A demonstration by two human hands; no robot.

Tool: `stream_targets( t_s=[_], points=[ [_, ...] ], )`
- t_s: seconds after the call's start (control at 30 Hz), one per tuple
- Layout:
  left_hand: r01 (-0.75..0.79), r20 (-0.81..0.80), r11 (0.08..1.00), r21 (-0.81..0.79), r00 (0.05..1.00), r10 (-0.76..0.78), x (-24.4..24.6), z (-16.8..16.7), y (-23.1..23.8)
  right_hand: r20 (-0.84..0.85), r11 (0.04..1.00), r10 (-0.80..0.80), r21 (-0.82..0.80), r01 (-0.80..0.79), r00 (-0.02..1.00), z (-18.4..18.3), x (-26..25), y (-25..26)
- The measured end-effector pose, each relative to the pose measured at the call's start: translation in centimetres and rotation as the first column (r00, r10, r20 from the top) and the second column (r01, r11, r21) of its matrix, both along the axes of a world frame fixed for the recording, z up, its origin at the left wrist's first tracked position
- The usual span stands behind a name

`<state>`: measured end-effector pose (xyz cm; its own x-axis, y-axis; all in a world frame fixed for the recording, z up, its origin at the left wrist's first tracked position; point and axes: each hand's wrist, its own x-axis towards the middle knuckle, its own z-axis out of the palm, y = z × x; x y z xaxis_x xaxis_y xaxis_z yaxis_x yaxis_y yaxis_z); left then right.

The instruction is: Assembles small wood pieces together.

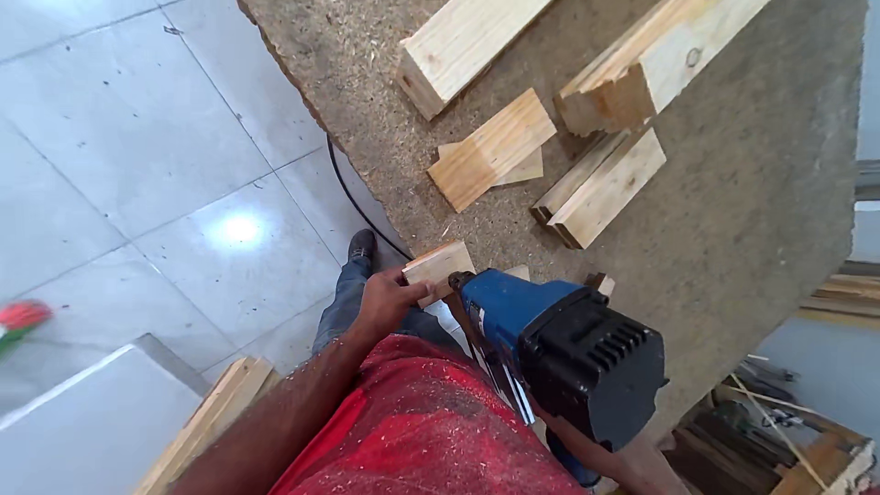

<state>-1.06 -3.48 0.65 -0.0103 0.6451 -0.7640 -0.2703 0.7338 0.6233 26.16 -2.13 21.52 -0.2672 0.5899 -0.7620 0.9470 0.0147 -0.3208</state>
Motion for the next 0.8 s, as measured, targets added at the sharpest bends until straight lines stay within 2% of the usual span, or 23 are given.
stream_targets(
  t_s=[0.07, 0.17, 0.27, 0.33, 0.4, 0.47, 0.53, 0.63, 0.67, 0.73, 0.8],
  points=[
    [-0.011, -0.008, 1.000, -0.006, 1.000, 0.011, 0.1, 0.0, -0.2, -0.088, 0.996, -0.064, 0.060, 0.070, 0.994, 1.4, -1.9, 0.5],
    [0.003, -0.056, 1.000, 0.024, 0.998, -0.002, 0.4, 0.8, -0.3, -0.128, 0.973, -0.225, 0.020, 0.229, 0.966, 3.8, -1.7, 0.6],
    [0.025, -0.093, 0.989, 0.143, 0.996, -0.012, -0.1, 3.5, -0.6, -0.105, 0.900, -0.424, 0.068, 0.431, 0.900, 5.2, 3.7, -2.2],
    [0.012, -0.074, 0.976, 0.218, 0.997, 0.005, -0.3, 6.5, -0.3, -0.072, 0.766, -0.624, 0.143, 0.627, 0.778, 5.3, 8.3, -4.4],
    [-0.013, -0.044, 0.969, 0.245, 0.999, 0.025, 0.8, 8.2, 1.5, -0.076, 0.605, -0.758, 0.287, 0.742, 0.648, 4.1, 13.3, -5.5],
    [-0.037, -0.065, 0.971, 0.238, 0.996, 0.054, 3.3, 8.6, 4.7, -0.039, 0.519, -0.814, 0.399, 0.756, 0.579, 2.3, 18.1, -4.4],
    [-0.087, -0.043, 0.970, 0.226, 0.994, 0.099, 6.3, 7.6, 8.4, 0.015, 0.480, -0.841, 0.481, 0.734, 0.541, 0.0, 22.3, -1.4],
    [-0.135, -0.035, 0.975, 0.179, 0.989, 0.143, 9.7, 5.7, 11.5, 0.113, 0.496, -0.830, 0.595, 0.632, 0.546, -5.6, 28.2, 3.3],
    [-0.116, -0.090, 0.979, 0.170, 0.987, 0.133, 10.5, 5.6, 11.6, 0.117, 0.498, -0.824, 0.616, 0.610, 0.555, -7.5, 29.8, 4.7],
    [0.044, -0.368, 0.986, 0.160, 0.930, 0.018, 11.3, 5.9, 10.2, 0.068, 0.474, -0.818, 0.641, 0.603, 0.571, -10.8, 31.4, 6.5],
    [0.323, -0.641, 0.936, 0.137, 0.749, -0.165, 12.2, 7.2, 7.8, 0.014, 0.438, -0.815, 0.670, 0.600, 0.580, -12.2, 31.1, 6.4]
  ],
)
